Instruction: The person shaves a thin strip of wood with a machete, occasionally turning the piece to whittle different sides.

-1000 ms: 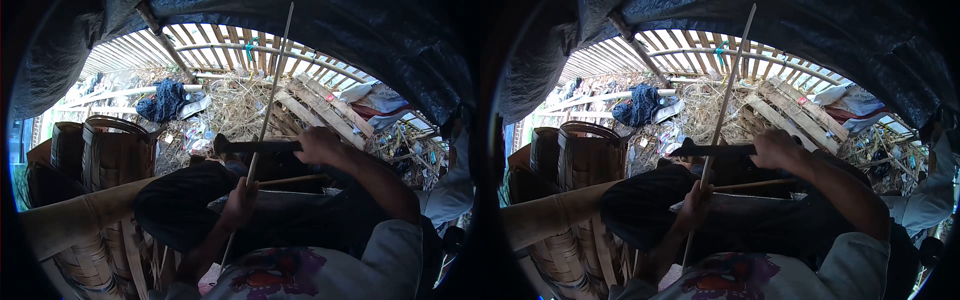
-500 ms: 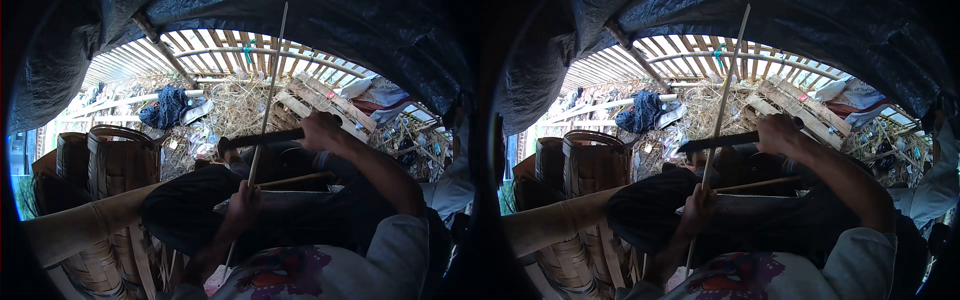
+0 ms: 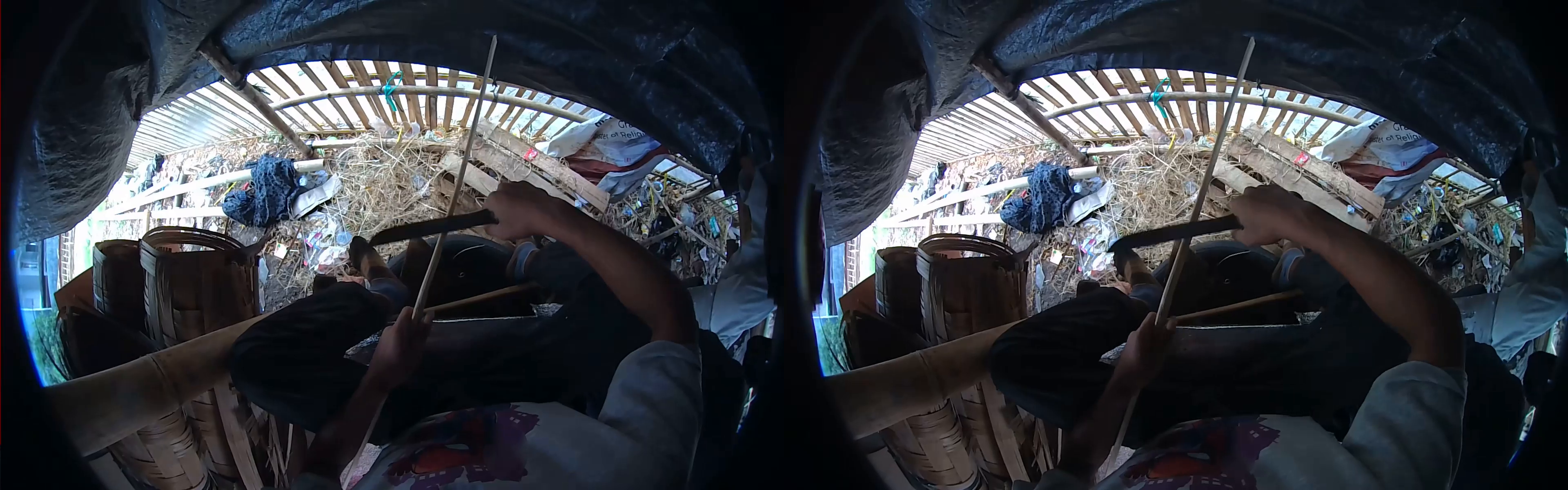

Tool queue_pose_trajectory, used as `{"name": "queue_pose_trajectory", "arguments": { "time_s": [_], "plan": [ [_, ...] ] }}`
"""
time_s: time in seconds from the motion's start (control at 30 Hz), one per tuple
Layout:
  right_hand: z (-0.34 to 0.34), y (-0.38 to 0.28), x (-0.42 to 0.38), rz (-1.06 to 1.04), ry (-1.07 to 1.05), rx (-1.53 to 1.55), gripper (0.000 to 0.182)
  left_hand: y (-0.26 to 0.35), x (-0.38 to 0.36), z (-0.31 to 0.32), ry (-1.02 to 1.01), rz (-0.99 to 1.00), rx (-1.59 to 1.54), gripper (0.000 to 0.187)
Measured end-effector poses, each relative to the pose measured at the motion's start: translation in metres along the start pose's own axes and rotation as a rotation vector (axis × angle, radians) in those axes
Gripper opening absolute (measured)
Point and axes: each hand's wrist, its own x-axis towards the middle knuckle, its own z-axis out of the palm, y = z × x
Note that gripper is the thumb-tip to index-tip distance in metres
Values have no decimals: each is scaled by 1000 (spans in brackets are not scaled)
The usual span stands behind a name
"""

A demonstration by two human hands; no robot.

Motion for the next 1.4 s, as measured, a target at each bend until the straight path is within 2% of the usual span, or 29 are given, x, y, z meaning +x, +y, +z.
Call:
{"name": "queue_pose_trajectory", "arguments": {
  "time_s": [0.03,0.07,0.1,0.13,0.2,0.3,0.43,0.5,0.53,0.6,0.63,0.67,0.73,0.8,0.87,0.93,1.0,1.03,1.07,1.1,1.17,1.2,1.33,1.4],
  "plan": [
    [5,-8,2,-79,-57,-77,34,1,-2,-3,-4,-5,17,13],
    [7,-15,3,-155,-107,-152,32,3,-3,-6,-12,-85,-153,13],
    [10,-15,3,-169,0,-131,26,5,-3,-8,-21,-164,-321,12],
    [7,-14,5,-162,13,-118,26,3,-3,-8,-29,-163,-303,12],
    [-8,-9,9,-150,22,-205,24,-1,-2,-4,20,35,-341,11],
    [-9,-9,10,-132,92,-222,25,9,-1,-10,18,-42,-340,9],
    [-6,-11,8,-67,105,-256,22,19,-4,-5,81,-45,-378,8],
    [-4,-5,8,-62,150,-210,23,28,-6,-11,8,-81,-107,9],
    [-4,0,8,-59,195,-167,23,26,-9,-12,8,-82,-105,9],
    [-13,21,12,54,263,-160,25,18,-16,-15,-14,-60,-182,11],
    [-17,32,10,91,365,-162,27,11,-18,-14,-18,-57,-180,11],
    [-31,32,4,240,279,-35,32,2,-18,-12,-25,20,-88,12],
    [-29,58,8,360,306,-2,35,1,-19,-10,-42,93,7,12],
    [-26,70,6,380,309,-19,35,10,-16,-10,-97,64,125,13],
    [-26,72,7,387,307,-39,34,7,-12,-8,-102,26,51,14],
    [-22,60,8,353,203,14,36,1,-9,-2,-98,-18,-23,14],
    [-18,42,7,154,96,-11,35,2,-5,7,30,-137,-726,16],
    [-9,38,11,40,78,-43,32,5,-5,3,35,-143,-721,16],
    [-1,33,15,-73,63,-74,29,16,-3,-3,12,-171,-442,15],
    [2,24,14,-73,69,-69,29,22,-1,-7,-12,-192,-162,15],
    [5,5,13,-227,101,-117,28,8,0,-6,4,-158,-226,15],
    [3,3,15,-227,104,-114,28,2,0,-6,23,-123,-299,14],
    [-11,2,19,-180,116,-162,24,0,-1,-6,45,-89,-314,14],
    [-17,12,21,-41,198,-143,24,4,-1,-5,78,-13,-340,16]
  ]
}}
